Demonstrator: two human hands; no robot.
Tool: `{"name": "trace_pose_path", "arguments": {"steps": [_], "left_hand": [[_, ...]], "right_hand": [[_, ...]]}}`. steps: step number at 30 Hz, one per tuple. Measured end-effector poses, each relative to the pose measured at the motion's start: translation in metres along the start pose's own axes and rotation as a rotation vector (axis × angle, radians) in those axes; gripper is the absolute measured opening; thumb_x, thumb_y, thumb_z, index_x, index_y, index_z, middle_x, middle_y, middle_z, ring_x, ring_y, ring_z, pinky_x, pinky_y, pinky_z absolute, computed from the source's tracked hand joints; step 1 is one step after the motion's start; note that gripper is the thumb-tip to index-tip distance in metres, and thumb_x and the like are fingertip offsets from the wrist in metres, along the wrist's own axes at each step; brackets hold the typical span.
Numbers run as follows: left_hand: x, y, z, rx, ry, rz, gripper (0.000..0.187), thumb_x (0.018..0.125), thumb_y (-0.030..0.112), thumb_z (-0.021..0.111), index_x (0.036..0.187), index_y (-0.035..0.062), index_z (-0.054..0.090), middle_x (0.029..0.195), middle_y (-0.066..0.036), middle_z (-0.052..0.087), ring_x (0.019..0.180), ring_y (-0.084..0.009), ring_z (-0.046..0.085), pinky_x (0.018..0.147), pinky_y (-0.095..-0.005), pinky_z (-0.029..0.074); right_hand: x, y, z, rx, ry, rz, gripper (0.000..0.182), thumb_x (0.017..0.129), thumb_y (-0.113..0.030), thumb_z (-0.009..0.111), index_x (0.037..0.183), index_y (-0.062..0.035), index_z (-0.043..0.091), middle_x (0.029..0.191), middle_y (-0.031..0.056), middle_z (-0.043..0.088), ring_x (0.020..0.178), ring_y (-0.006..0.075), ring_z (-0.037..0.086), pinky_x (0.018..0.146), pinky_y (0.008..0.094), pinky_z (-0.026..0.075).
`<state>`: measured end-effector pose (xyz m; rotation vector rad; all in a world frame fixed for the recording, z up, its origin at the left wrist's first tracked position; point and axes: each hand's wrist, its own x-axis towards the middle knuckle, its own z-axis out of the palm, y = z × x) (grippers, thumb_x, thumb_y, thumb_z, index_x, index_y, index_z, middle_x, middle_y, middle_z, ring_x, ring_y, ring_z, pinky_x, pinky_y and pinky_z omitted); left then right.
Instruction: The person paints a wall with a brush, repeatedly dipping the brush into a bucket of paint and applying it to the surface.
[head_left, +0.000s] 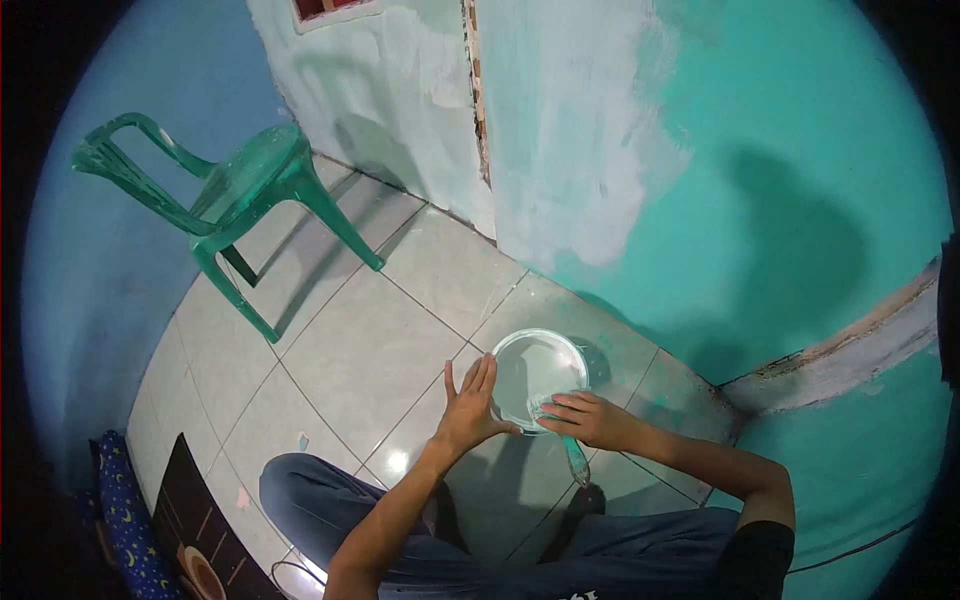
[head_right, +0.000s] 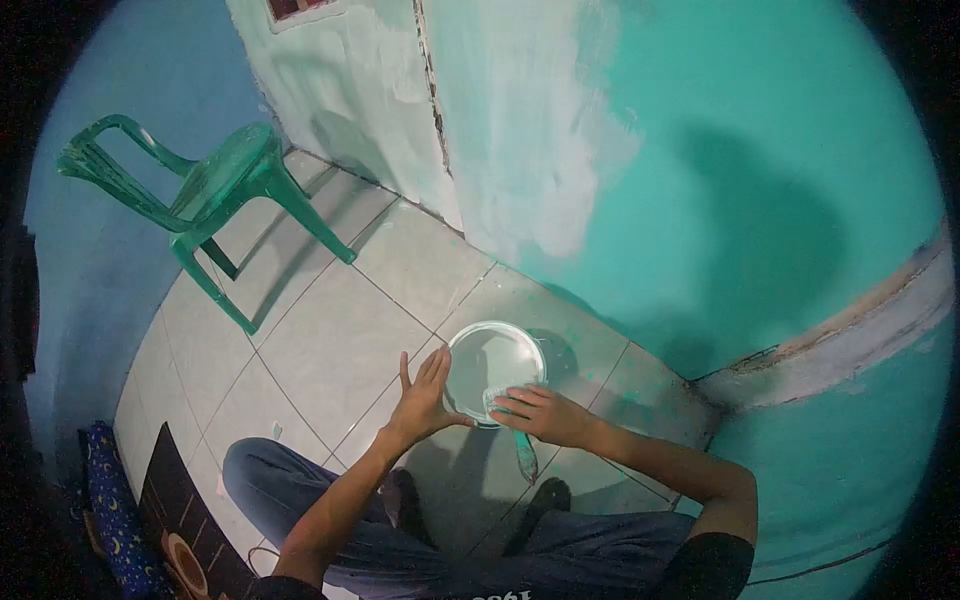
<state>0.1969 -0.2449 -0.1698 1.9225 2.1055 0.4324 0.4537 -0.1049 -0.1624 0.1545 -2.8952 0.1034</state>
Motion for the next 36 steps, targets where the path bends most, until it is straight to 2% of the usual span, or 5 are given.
{"name": "trace_pose_path", "arguments": {"steps": [13, 26, 28, 34, 36], "left_hand": [[-0.003, -0.001, -0.002, -0.021, -0.009, 0.011, 0.143, 0.056, 0.061, 0.091, 0.159, -0.0054, 0.018, 0.162, -0.023, 0.034, 0.153, -0.032, 0.03, 0.122, -0.067, -0.005], [0.015, 0.016, -0.044, -0.035, 0.0, 0.016, 0.127, 0.072, 0.062, 0.083, 0.161, -0.0031, 0.019, 0.165, -0.021, 0.031, 0.156, -0.0369, 0.02, 0.119, -0.0691, -0.011], [0.015, 0.022, -0.05, -0.022, 0.018, 0.022, 0.123, 0.075, 0.063, 0.081, 0.161, -0.0025, 0.02, 0.165, -0.021, 0.031, 0.156, -0.0367, 0.02, 0.119, -0.0688, -0.011], [0.035, 0.028, -0.088, -0.001, 0.157, 0.03, 0.11, 0.082, 0.062, 0.076, 0.16, 0.0007, 0.027, 0.163, -0.02, 0.035, 0.156, -0.0357, 0.023, 0.12, -0.0668, -0.01], [0.052, 0.036, -0.12, 0.04, 0.191, 0.072, 0.104, 0.085, 0.058, 0.076, 0.159, 0.0016, 0.031, 0.162, -0.02, 0.037, 0.155, -0.0361, 0.025, 0.12, -0.0671, -0.009]], "right_hand": [[0.006, 0.008, 0.001, 0.203, -0.022, -0.013, 0.055, 0.086, -0.003, 0.066, 0.139, -0.0185, 0.059, 0.139, 0.0097, 0.059, 0.13, 0.0286, 0.055, 0.104, 0.0426, 0.049], [-0.005, 0.009, 0.001, 0.029, 0.17, 0.03, 0.048, 0.092, -0.01, 0.063, 0.139, -0.0179, 0.058, 0.137, 0.0084, 0.062, 0.128, 0.0266, 0.06, 0.103, 0.0409, 0.05], [-0.005, 0.009, 0.004, 0.033, 0.057, -0.023, 0.043, 0.093, -0.013, 0.063, 0.136, -0.0194, 0.06, 0.138, 0.006, 0.062, 0.129, 0.0253, 0.059, 0.104, 0.0408, 0.05], [0.02, 0.045, -0.049, -0.262, 0.353, -0.083, 0.037, 0.093, -0.021, 0.066, 0.13, -0.0233, 0.065, 0.139, 0.0024, 0.062, 0.128, 0.0222, 0.06, 0.103, 0.0462, 0.05], [0.031, 0.061, -0.077, -0.361, 0.449, 0.038, 0.036, 0.093, -0.021, 0.065, 0.129, -0.0232, 0.065, 0.139, 0.0015, 0.062, 0.127, 0.0236, 0.06, 0.101, 0.0453, 0.051]]}}
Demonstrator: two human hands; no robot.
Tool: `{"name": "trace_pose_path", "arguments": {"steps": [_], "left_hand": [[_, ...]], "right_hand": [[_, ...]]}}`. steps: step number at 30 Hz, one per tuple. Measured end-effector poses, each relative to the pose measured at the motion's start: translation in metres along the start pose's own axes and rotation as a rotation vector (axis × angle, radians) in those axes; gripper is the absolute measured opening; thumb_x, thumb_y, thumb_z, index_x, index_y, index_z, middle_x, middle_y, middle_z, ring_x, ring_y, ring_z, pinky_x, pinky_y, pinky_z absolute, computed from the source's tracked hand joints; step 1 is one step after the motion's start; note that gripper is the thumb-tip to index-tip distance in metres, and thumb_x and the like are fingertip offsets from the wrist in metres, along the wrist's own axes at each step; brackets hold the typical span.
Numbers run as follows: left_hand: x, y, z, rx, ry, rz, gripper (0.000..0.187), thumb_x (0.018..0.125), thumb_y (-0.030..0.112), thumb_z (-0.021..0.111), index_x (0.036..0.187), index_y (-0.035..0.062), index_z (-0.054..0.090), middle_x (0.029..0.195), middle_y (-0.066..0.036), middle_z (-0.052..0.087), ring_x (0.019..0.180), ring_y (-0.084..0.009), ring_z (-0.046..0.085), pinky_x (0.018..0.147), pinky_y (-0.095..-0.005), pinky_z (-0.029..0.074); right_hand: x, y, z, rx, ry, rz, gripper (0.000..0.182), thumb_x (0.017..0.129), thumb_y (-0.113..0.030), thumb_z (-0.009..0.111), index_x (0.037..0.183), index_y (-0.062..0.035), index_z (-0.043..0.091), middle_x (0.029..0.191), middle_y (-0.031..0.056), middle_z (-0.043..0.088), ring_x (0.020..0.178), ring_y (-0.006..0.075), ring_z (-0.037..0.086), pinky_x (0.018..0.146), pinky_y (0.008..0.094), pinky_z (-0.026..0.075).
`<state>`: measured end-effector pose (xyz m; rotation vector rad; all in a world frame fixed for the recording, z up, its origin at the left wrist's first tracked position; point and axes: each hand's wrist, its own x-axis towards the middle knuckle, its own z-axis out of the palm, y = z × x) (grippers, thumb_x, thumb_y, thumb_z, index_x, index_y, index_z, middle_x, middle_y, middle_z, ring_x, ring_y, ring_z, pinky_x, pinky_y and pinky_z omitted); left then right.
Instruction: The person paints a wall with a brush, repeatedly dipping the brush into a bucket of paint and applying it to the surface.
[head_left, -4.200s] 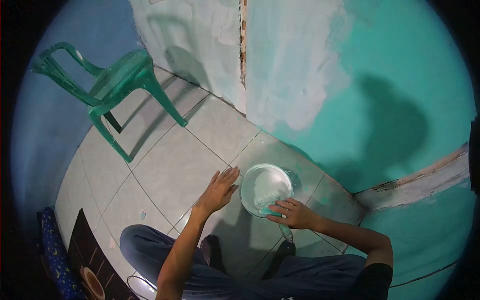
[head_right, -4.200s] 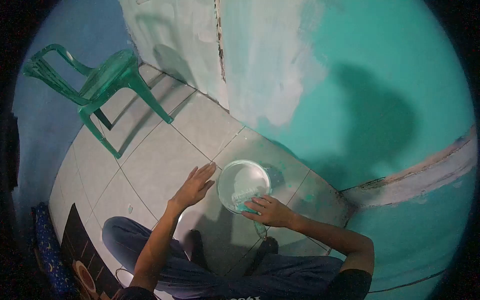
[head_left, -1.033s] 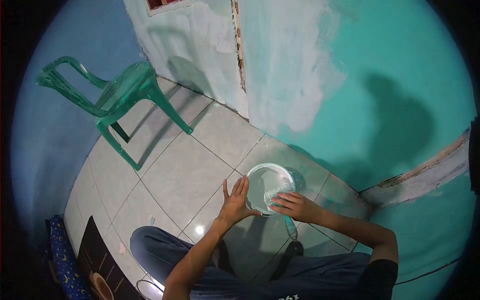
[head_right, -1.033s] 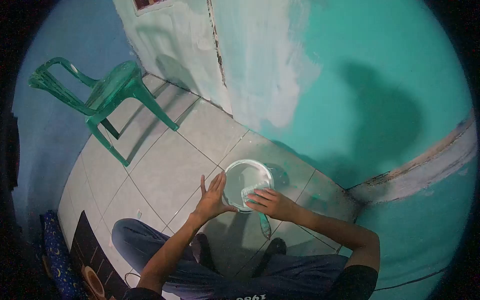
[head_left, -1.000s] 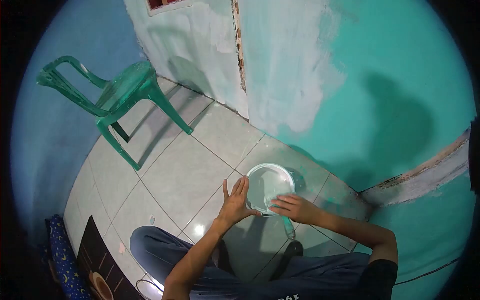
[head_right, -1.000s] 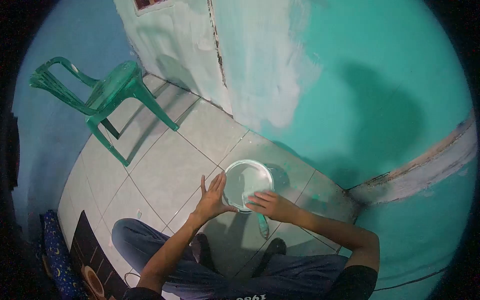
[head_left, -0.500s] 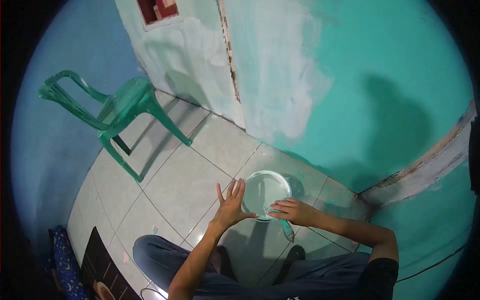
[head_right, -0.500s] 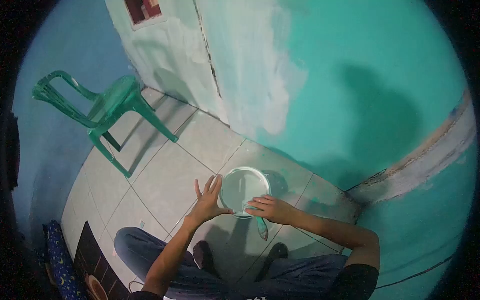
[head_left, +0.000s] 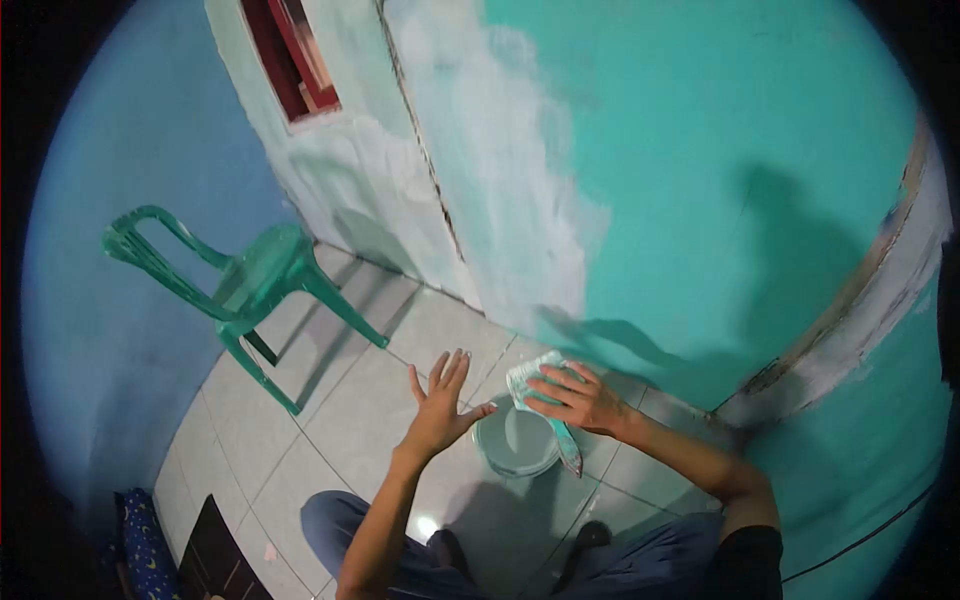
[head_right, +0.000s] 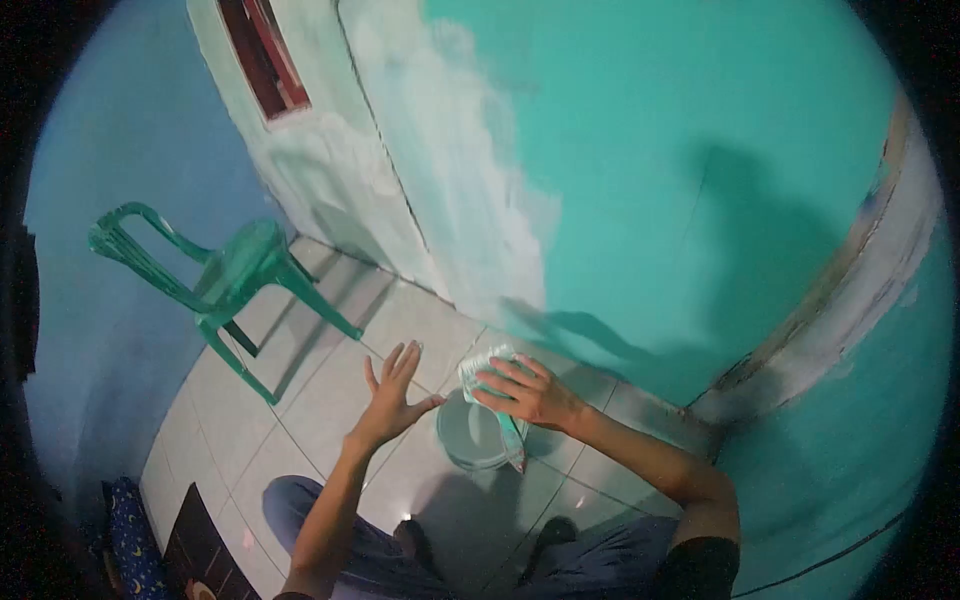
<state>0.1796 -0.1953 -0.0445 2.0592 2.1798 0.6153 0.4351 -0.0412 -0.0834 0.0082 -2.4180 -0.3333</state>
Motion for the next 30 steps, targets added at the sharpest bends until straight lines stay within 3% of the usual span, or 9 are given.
{"name": "trace_pose_path", "arguments": {"steps": [1, 5, 9, 13, 18, 21, 25, 28, 30], "left_hand": [[0.012, 0.007, -0.018, 0.038, -0.012, -0.003, 0.101, 0.086, 0.051, 0.079, 0.16, 0.0027, 0.03, 0.163, -0.018, 0.036, 0.155, -0.0338, 0.026, 0.122, -0.0648, -0.007], [0.056, 0.039, -0.081, 0.076, 0.048, 0.1, 0.09, 0.091, 0.045, 0.076, 0.159, 0.0042, 0.034, 0.162, -0.016, 0.038, 0.155, -0.0332, 0.026, 0.124, -0.0613, -0.004], [0.077, 0.072, -0.11, 0.019, 0.114, 0.204, 0.085, 0.092, 0.041, 0.074, 0.159, 0.0055, 0.035, 0.162, -0.013, 0.04, 0.154, -0.0331, 0.026, 0.125, -0.0598, -0.003], [0.085, 0.068, -0.087, -0.117, 0.162, 0.209, 0.075, 0.096, 0.037, 0.069, 0.157, 0.0051, 0.038, 0.16, -0.014, 0.043, 0.154, -0.0321, 0.028, 0.124, -0.062, -0.003], [0.11, 0.051, -0.077, -0.178, 0.281, 0.209, 0.059, 0.101, 0.024, 0.062, 0.155, 0.0077, 0.042, 0.157, -0.014, 0.046, 0.152, -0.0316, 0.031, 0.124, -0.0606, -0.001], [0.134, 0.041, -0.071, -0.383, 0.432, 0.173, 0.056, 0.1, 0.017, 0.065, 0.153, 0.0122, 0.046, 0.156, -0.009, 0.05, 0.151, -0.0312, 0.034, 0.125, -0.0552, 0.003], [0.155, 0.045, -0.047, -0.5, 0.437, 0.188, 0.052, 0.101, 0.017, 0.063, 0.151, 0.012, 0.049, 0.155, -0.009, 0.051, 0.151, -0.031, 0.035, 0.125, -0.0553, 0.007], [0.169, 0.052, -0.044, -0.663, 0.453, 0.19, 0.049, 0.102, 0.018, 0.059, 0.148, 0.0042, 0.051, 0.151, -0.018, 0.052, 0.149, -0.0349, 0.036, 0.125, -0.0553, 0.005], [0.168, 0.047, -0.041, -0.706, 0.441, 0.176, 0.048, 0.102, 0.017, 0.058, 0.148, 0.0026, 0.051, 0.151, -0.019, 0.052, 0.149, -0.0352, 0.036, 0.125, -0.0546, 0.007]], "right_hand": [[0.008, 0.01, -0.002, -0.001, 0.069, 0.047, 0.039, 0.093, -0.021, 0.065, 0.132, -0.0254, 0.064, 0.14, 0.0009, 0.061, 0.126, 0.0247, 0.059, 0.099, 0.0463, 0.051], [0.044, 0.038, -0.02, -0.133, 0.165, 0.168, 0.042, 0.093, -0.02, 0.064, 0.134, -0.0294, 0.062, 0.142, 0.0007, 0.06, 0.125, 0.0254, 0.058, 0.093, 0.0501, 0.05], [0.049, 0.054, -0.027, -0.191, 0.135, 0.209, 0.043, 0.092, -0.019, 0.064, 0.134, -0.0298, 0.062, 0.141, 0.0028, 0.061, 0.124, 0.0275, 0.059, 0.091, 0.0508, 0.05], [0.044, 0.065, -0.041, -0.293, 0.105, 0.172, 0.039, 0.092, -0.018, 0.063, 0.13, -0.0286, 0.064, 0.14, 0.0074, 0.062, 0.119, 0.0283, 0.063, 0.091, 0.0504, 0.05], [0.082, 0.09, -0.085, -0.505, 0.079, 0.187, 0.037, 0.091, -0.018, 0.064, 0.126, -0.0285, 0.066, 0.135, 0.005, 0.066, 0.114, 0.0272, 0.065, 0.091, 0.0498, 0.049], [0.123, 0.116, -0.112, -0.681, 0.261, 0.178, 0.03, 0.09, -0.017, 0.067, 0.118, -0.0268, 0.071, 0.127, 0.0025, 0.068, 0.108, 0.0256, 0.065, 0.089, 0.0478, 0.049], [0.166, 0.141, -0.131, -0.892, 0.29, 0.168, 0.034, 0.088, -0.015, 0.067, 0.119, -0.0263, 0.073, 0.123, 0.0021, 0.067, 0.101, 0.0241, 0.064, 0.081, 0.0438, 0.05], [0.152, 0.163, -0.098, -0.837, 0.141, 0.224, 0.038, 0.087, -0.016, 0.067, 0.122, -0.0266, 0.073, 0.121, 0.0025, 0.066, 0.101, 0.0235, 0.063, 0.079, 0.0417, 0.05], [0.126, 0.151, -0.072, -0.836, 0.042, 0.222, 0.044, 0.087, -0.014, 0.066, 0.128, -0.0258, 0.07, 0.121, 0.0028, 0.065, 0.097, 0.0231, 0.063, 0.078, 0.041, 0.05]]}}
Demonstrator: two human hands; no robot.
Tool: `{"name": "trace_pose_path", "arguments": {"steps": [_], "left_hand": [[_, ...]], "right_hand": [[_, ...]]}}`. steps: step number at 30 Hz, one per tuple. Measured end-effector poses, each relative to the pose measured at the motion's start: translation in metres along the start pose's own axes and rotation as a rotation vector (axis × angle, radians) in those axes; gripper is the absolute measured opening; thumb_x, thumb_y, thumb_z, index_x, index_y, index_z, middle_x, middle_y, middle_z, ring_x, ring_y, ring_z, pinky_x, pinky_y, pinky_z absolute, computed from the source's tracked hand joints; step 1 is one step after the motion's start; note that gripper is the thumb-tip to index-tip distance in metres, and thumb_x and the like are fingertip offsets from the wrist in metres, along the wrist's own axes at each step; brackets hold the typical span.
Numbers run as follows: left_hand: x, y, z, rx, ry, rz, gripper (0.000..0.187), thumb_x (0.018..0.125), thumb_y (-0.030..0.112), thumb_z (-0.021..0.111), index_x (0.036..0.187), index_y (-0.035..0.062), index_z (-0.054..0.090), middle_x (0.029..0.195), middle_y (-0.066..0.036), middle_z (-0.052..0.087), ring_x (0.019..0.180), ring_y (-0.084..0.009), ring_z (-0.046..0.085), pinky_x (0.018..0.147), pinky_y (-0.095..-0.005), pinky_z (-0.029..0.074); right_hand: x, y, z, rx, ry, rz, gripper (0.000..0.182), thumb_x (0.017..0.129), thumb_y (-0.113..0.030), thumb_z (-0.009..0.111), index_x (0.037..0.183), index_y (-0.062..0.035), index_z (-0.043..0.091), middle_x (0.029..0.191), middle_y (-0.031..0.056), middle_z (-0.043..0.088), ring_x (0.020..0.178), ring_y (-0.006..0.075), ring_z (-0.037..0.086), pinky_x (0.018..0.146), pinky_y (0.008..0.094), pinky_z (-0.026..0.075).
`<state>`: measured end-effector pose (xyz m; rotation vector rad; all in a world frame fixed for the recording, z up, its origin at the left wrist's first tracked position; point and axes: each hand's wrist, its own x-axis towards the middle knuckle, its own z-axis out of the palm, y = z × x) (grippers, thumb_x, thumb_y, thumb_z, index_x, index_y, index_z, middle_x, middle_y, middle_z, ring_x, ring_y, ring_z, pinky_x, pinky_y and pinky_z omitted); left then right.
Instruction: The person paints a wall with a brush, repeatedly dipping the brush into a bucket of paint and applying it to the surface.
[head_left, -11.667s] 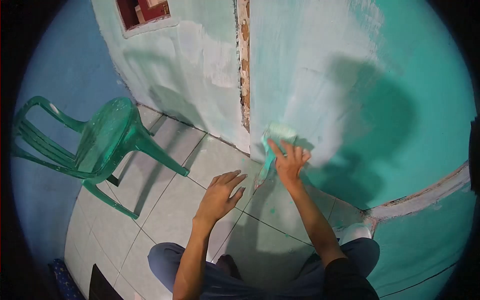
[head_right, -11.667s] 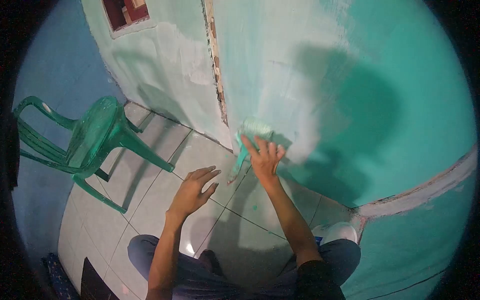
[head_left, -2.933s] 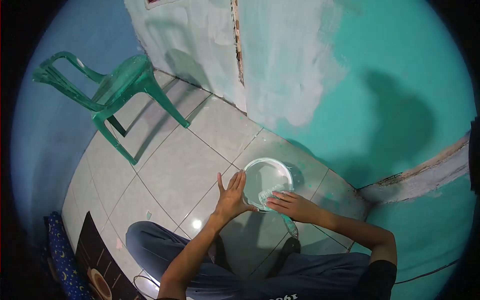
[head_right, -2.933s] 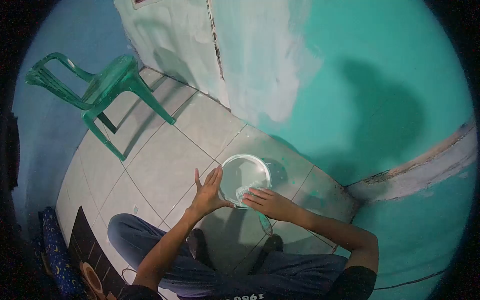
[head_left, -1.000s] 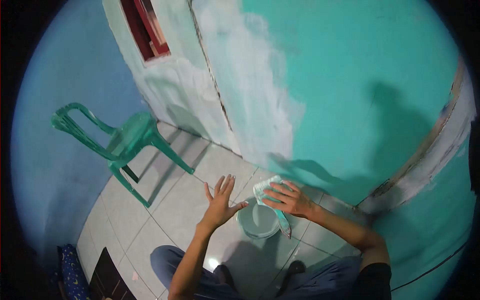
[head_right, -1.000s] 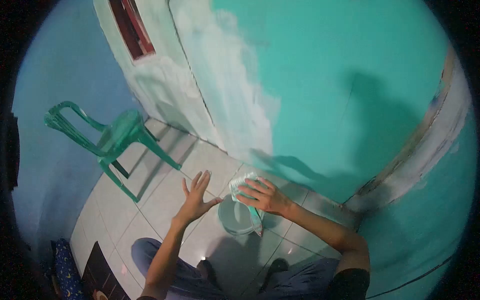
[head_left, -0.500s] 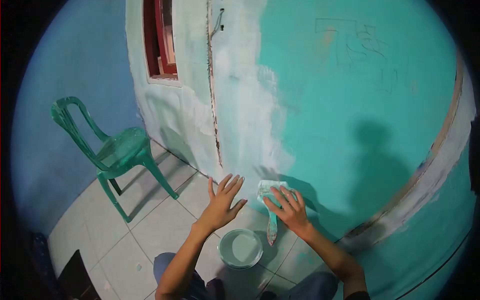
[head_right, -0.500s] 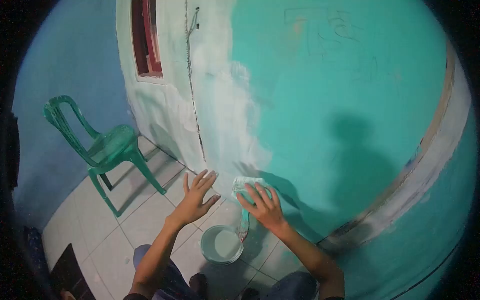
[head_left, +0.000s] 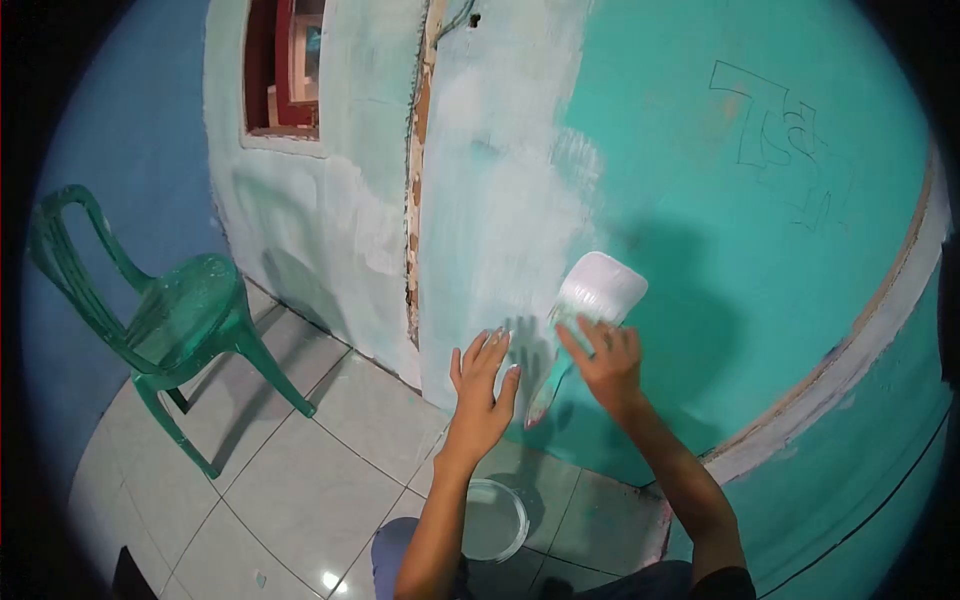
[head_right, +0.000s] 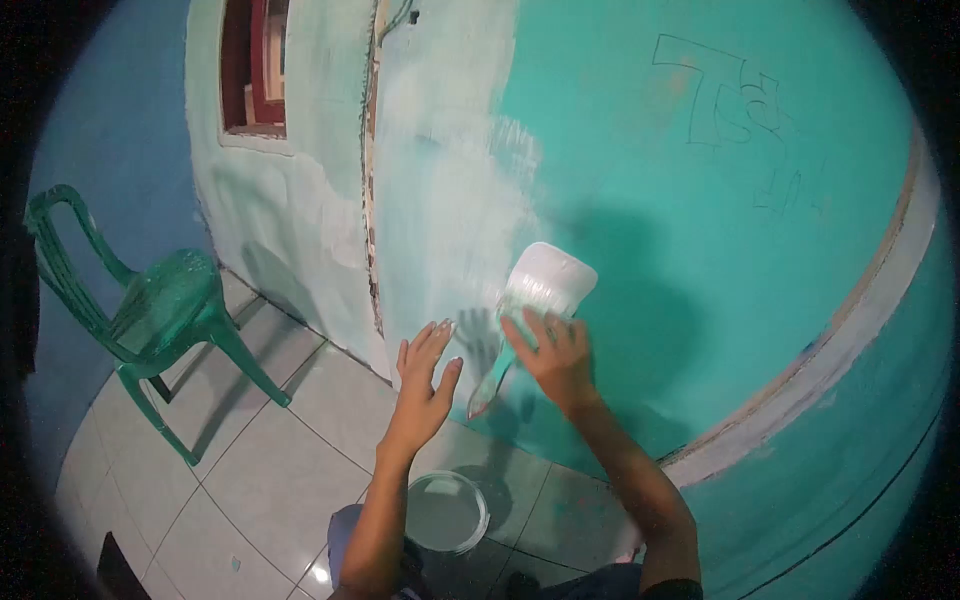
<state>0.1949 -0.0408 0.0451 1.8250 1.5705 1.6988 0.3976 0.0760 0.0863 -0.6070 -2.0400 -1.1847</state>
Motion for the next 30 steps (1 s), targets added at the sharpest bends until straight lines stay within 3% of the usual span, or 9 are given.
{"name": "trace_pose_path", "arguments": {"steps": [6, 8, 11, 15, 18, 19, 23, 27, 30], "left_hand": [[-0.004, 0.004, -0.02, 0.046, 0.056, 0.028, 0.046, 0.102, 0.015, 0.057, 0.146, 0.0017, 0.052, 0.149, -0.021, 0.054, 0.147, -0.0368, 0.038, 0.125, -0.0517, 0.016], [-0.009, 0.005, -0.024, 0.065, 0.034, 0.027, 0.049, 0.101, 0.014, 0.062, 0.148, 0.0055, 0.051, 0.152, -0.014, 0.053, 0.146, -0.0361, 0.04, 0.122, -0.0476, 0.026], [-0.011, 0.007, -0.028, 0.111, 0.031, 0.034, 0.049, 0.1, 0.014, 0.064, 0.147, 0.0051, 0.052, 0.15, -0.015, 0.055, 0.145, -0.0358, 0.042, 0.12, -0.0454, 0.03], [-0.012, 0.001, -0.029, 0.09, 0.051, 0.029, 0.049, 0.099, 0.013, 0.065, 0.146, 0.0047, 0.053, 0.148, -0.015, 0.057, 0.143, -0.0354, 0.044, 0.119, -0.0454, 0.032], [-0.013, -0.009, -0.031, 0.133, 0.053, 0.038, 0.05, 0.098, 0.011, 0.066, 0.146, 0.0045, 0.053, 0.146, -0.015, 0.058, 0.142, -0.0353, 0.046, 0.119, -0.0452, 0.033], [-0.016, -0.013, -0.032, 0.132, 0.041, 0.033, 0.048, 0.098, 0.012, 0.065, 0.144, 0.0034, 0.054, 0.146, -0.016, 0.058, 0.141, -0.0366, 0.046, 0.118, -0.0462, 0.033], [-0.026, -0.016, -0.039, 0.181, 0.004, 0.028, 0.048, 0.097, 0.012, 0.065, 0.142, 0.0016, 0.056, 0.143, -0.019, 0.058, 0.139, -0.0383, 0.047, 0.117, -0.0475, 0.034], [-0.028, -0.003, -0.042, 0.223, -0.029, 0.03, 0.051, 0.097, 0.012, 0.067, 0.146, 0.0035, 0.053, 0.146, -0.018, 0.057, 0.141, -0.0362, 0.047, 0.119, -0.0454, 0.034], [-0.023, -0.007, -0.036, 0.117, -0.023, 0.036, 0.053, 0.098, 0.012, 0.066, 0.148, 0.0039, 0.051, 0.149, -0.018, 0.055, 0.142, -0.0361, 0.046, 0.119, -0.0448, 0.033]], "right_hand": [[-0.042, -0.031, -0.003, 0.247, -0.319, -0.126, 0.054, 0.083, -0.011, 0.067, 0.136, -0.0202, 0.065, 0.116, 0.0043, 0.065, 0.094, 0.0246, 0.06, 0.08, 0.0399, 0.051], [-0.006, -0.018, -0.008, 0.464, -0.323, 0.021, 0.057, 0.079, -0.011, 0.07, 0.135, -0.0187, 0.066, 0.112, 0.0048, 0.065, 0.095, 0.0258, 0.059, 0.08, 0.0396, 0.051], [0.078, 0.029, -0.015, 0.417, -0.029, -0.023, 0.067, 0.066, 0.005, 0.063, 0.129, -0.0166, 0.07, 0.107, 0.0044, 0.068, 0.087, 0.0271, 0.06, 0.073, 0.0423, 0.05], [0.14, 0.065, -0.041, 0.097, 0.224, -0.099, 0.063, 0.068, 0.005, 0.063, 0.125, -0.0204, 0.074, 0.108, 0.0037, 0.07, 0.081, 0.0242, 0.06, 0.068, 0.038, 0.046], [0.104, 0.061, -0.014, 0.081, 0.15, -0.045, 0.056, 0.076, -0.004, 0.065, 0.126, -0.0269, 0.075, 0.112, 0.0037, 0.069, 0.079, 0.0216, 0.056, 0.07, 0.0382, 0.045], [0.073, 0.049, -0.004, -0.041, 0.087, -0.157, 0.053, 0.08, -0.009, 0.064, 0.128, -0.0276, 0.074, 0.112, 0.0037, 0.069, 0.082, 0.021, 0.058, 0.071, 0.0394, 0.046], [-0.051, -0.029, 0.019, 0.331, -0.304, -0.269, 0.054, 0.086, -0.009, 0.061, 0.139, -0.0214, 0.063, 0.114, 0.006, 0.063, 0.092, 0.0245, 0.057, 0.081, 0.0404, 0.05], [-0.027, -0.038, 0.016, 0.518, -0.327, 0.012, 0.055, 0.082, -0.01, 0.066, 0.136, -0.0185, 0.065, 0.109, 0.0056, 0.064, 0.093, 0.0273, 0.058, 0.084, 0.0411, 0.051], [0.056, 0.014, -0.006, 0.444, -0.202, -0.019, 0.056, 0.078, -0.008, 0.069, 0.133, -0.0196, 0.067, 0.109, 0.0046, 0.066, 0.097, 0.0268, 0.06, 0.082, 0.0425, 0.05]]}}
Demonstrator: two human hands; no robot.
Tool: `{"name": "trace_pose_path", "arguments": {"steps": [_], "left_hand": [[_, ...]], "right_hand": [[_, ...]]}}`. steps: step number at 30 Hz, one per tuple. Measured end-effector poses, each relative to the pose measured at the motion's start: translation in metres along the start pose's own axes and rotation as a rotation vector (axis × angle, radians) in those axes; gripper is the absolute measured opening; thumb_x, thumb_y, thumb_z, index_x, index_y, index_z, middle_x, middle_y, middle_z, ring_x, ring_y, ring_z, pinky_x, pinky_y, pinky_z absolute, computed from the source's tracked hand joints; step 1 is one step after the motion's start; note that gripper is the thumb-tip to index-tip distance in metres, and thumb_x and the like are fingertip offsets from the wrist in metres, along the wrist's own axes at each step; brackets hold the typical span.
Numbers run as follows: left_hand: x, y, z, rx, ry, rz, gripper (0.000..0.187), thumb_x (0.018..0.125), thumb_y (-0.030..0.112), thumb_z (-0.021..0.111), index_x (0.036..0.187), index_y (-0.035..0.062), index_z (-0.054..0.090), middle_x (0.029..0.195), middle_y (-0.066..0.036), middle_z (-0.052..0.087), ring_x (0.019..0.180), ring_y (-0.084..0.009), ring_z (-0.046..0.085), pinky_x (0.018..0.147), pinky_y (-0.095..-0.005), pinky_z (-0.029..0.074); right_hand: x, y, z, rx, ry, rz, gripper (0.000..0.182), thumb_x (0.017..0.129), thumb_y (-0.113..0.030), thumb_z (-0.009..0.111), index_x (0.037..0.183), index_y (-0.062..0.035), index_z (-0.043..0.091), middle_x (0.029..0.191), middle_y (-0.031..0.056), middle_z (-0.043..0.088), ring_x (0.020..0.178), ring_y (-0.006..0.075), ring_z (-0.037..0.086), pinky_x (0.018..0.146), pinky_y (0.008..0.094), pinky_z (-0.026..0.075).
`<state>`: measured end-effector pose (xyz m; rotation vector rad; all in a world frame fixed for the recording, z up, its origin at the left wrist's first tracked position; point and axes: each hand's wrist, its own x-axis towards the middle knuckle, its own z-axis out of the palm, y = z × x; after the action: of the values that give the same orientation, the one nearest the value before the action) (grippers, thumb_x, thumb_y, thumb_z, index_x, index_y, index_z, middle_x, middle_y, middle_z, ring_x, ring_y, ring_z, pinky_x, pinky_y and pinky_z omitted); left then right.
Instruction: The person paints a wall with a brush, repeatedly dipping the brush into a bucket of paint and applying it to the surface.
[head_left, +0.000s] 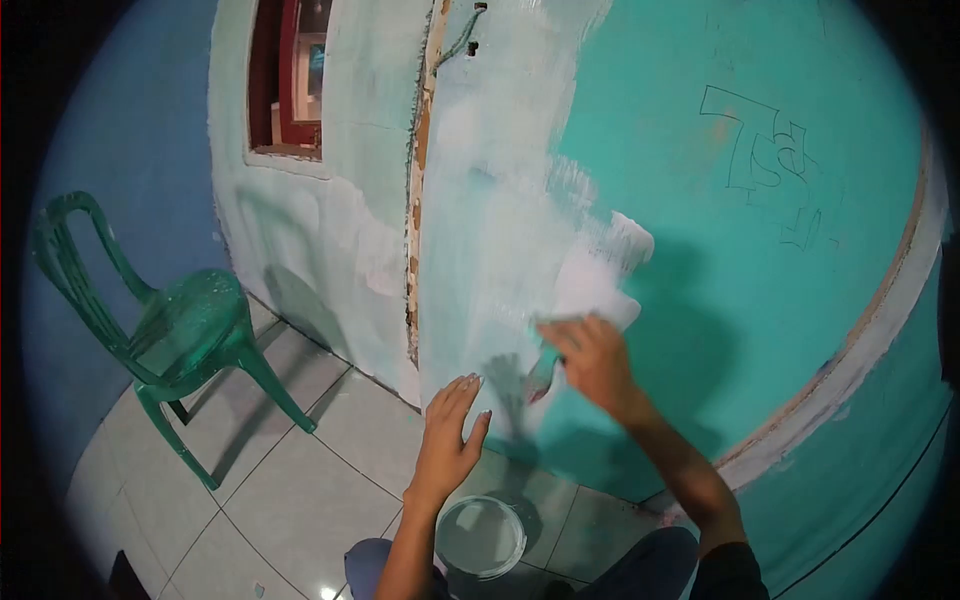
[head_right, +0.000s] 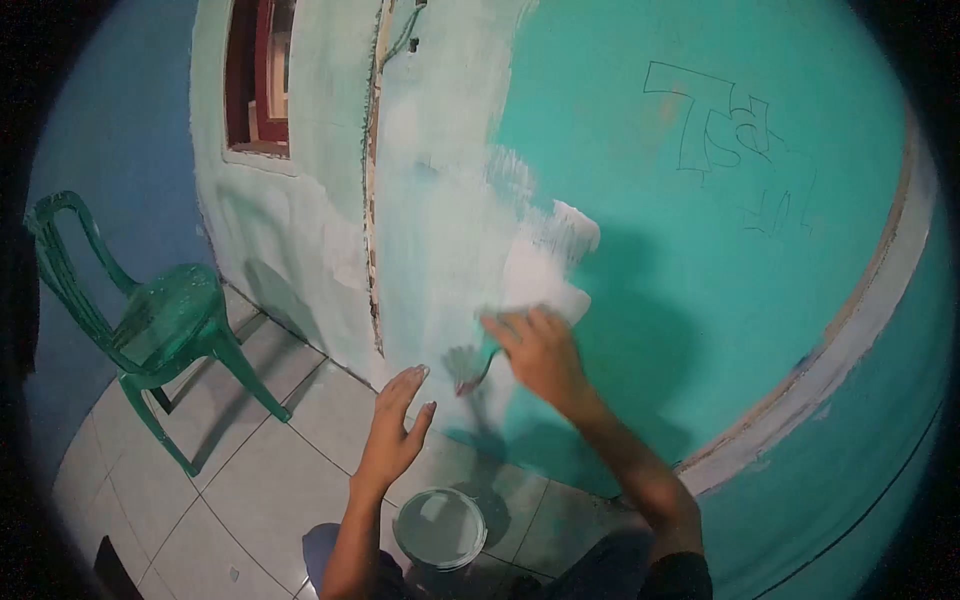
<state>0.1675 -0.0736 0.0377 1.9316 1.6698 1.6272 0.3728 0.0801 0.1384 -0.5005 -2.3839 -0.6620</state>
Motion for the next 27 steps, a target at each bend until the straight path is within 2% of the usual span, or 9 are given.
{"name": "trace_pose_path", "arguments": {"steps": [2, 4, 5, 6, 10, 13, 17, 22, 27], "left_hand": [[0.001, 0.001, 0.005, -0.001, 0.013, -0.009, 0.052, 0.098, 0.012, 0.066, 0.147, 0.0038, 0.051, 0.15, -0.018, 0.054, 0.142, -0.036, 0.046, 0.119, -0.0446, 0.033], [0.002, 0.0, 0.009, -0.002, 0.034, -0.028, 0.052, 0.098, 0.011, 0.066, 0.147, 0.0037, 0.051, 0.151, -0.018, 0.053, 0.142, -0.0358, 0.046, 0.119, -0.0444, 0.033], [0.004, 0.001, 0.009, -0.021, 0.038, -0.02, 0.052, 0.098, 0.011, 0.066, 0.148, 0.0039, 0.051, 0.151, -0.018, 0.052, 0.142, -0.0357, 0.046, 0.119, -0.0441, 0.033], [0.003, 0.001, 0.009, -0.035, 0.039, -0.012, 0.052, 0.098, 0.011, 0.065, 0.148, 0.0041, 0.051, 0.152, -0.018, 0.052, 0.142, -0.0356, 0.046, 0.119, -0.0439, 0.033], [0.004, 0.003, 0.01, -0.038, 0.041, 0.0, 0.052, 0.098, 0.01, 0.066, 0.147, 0.004, 0.051, 0.151, -0.019, 0.052, 0.142, -0.0355, 0.046, 0.119, -0.0434, 0.034], [0.001, 0.005, 0.006, -0.018, 0.041, 0.02, 0.053, 0.097, 0.008, 0.066, 0.147, 0.0036, 0.051, 0.151, -0.018, 0.053, 0.141, -0.035, 0.047, 0.118, -0.043, 0.034], [-0.001, 0.006, 0.002, 0.032, 0.03, 0.033, 0.054, 0.096, 0.007, 0.067, 0.147, 0.0034, 0.05, 0.149, -0.017, 0.055, 0.141, -0.0345, 0.047, 0.117, -0.0428, 0.035], [0.001, 0.004, 0.007, 0.048, 0.01, 0.023, 0.053, 0.096, 0.007, 0.067, 0.146, 0.0034, 0.051, 0.147, -0.016, 0.056, 0.139, -0.0346, 0.048, 0.117, -0.043, 0.036], [0.001, 0.011, 0.007, 0.06, 0.005, 0.034, 0.054, 0.095, 0.007, 0.068, 0.146, 0.0035, 0.052, 0.146, -0.017, 0.056, 0.137, -0.0355, 0.05, 0.116, -0.0434, 0.037]], "right_hand": [[0.024, 0.013, -0.023, -0.052, 0.08, -0.004, 0.055, 0.076, -0.008, 0.071, 0.13, -0.0225, 0.069, 0.113, 0.0026, 0.066, 0.097, 0.0255, 0.061, 0.081, 0.0417, 0.049], [0.035, 0.013, -0.041, -0.426, 0.374, -0.097, 0.055, 0.076, -0.009, 0.071, 0.129, -0.024, 0.071, 0.115, 0.001, 0.066, 0.094, 0.0237, 0.061, 0.08, 0.0404, 0.049], [0.029, 0.01, -0.034, -0.481, 0.431, -0.047, 0.054, 0.07, 0.001, 0.066, 0.118, -0.0212, 0.077, 0.111, -0.0018, 0.068, 0.092, 0.0228, 0.06, 0.078, 0.0381, 0.049], [0.009, 0.008, -0.017, -0.475, 0.423, -0.049, 0.054, 0.07, 0.001, 0.066, 0.118, -0.0212, 0.077, 0.111, -0.0018, 0.068, 0.092, 0.0228, 0.06, 0.078, 0.0381, 0.049], [-0.109, -0.037, 0.068, -0.13, -0.185, -0.042, 0.053, 0.083, -0.005, 0.062, 0.133, -0.0233, 0.068, 0.113, 0.0031, 0.067, 0.096, 0.0244, 0.062, 0.085, 0.0419, 0.051], [-0.128, -0.056, 0.089, 0.053, -0.266, -0.004, 0.054, 0.083, -0.006, 0.063, 0.135, -0.0218, 0.067, 0.113, 0.0044, 0.067, 0.095, 0.0247, 0.062, 0.086, 0.0429, 0.051], [-0.054, -0.03, 0.042, 0.054, -0.046, 0.1, 0.054, 0.082, -0.004, 0.063, 0.133, -0.0223, 0.068, 0.114, 0.0039, 0.067, 0.096, 0.0246, 0.061, 0.084, 0.0421, 0.05], [-0.029, -0.025, 0.018, -0.347, 0.305, 0.053, 0.06, 0.079, -0.001, 0.066, 0.133, -0.0271, 0.068, 0.121, 0.0017, 0.066, 0.092, 0.0242, 0.057, 0.081, 0.0413, 0.047], [-0.142, -0.05, 0.103, -0.134, -0.039, 0.044, 0.058, 0.083, -0.005, 0.062, 0.136, -0.0282, 0.067, 0.12, 0.0032, 0.066, 0.092, 0.0238, 0.059, 0.082, 0.0442, 0.047]]}}
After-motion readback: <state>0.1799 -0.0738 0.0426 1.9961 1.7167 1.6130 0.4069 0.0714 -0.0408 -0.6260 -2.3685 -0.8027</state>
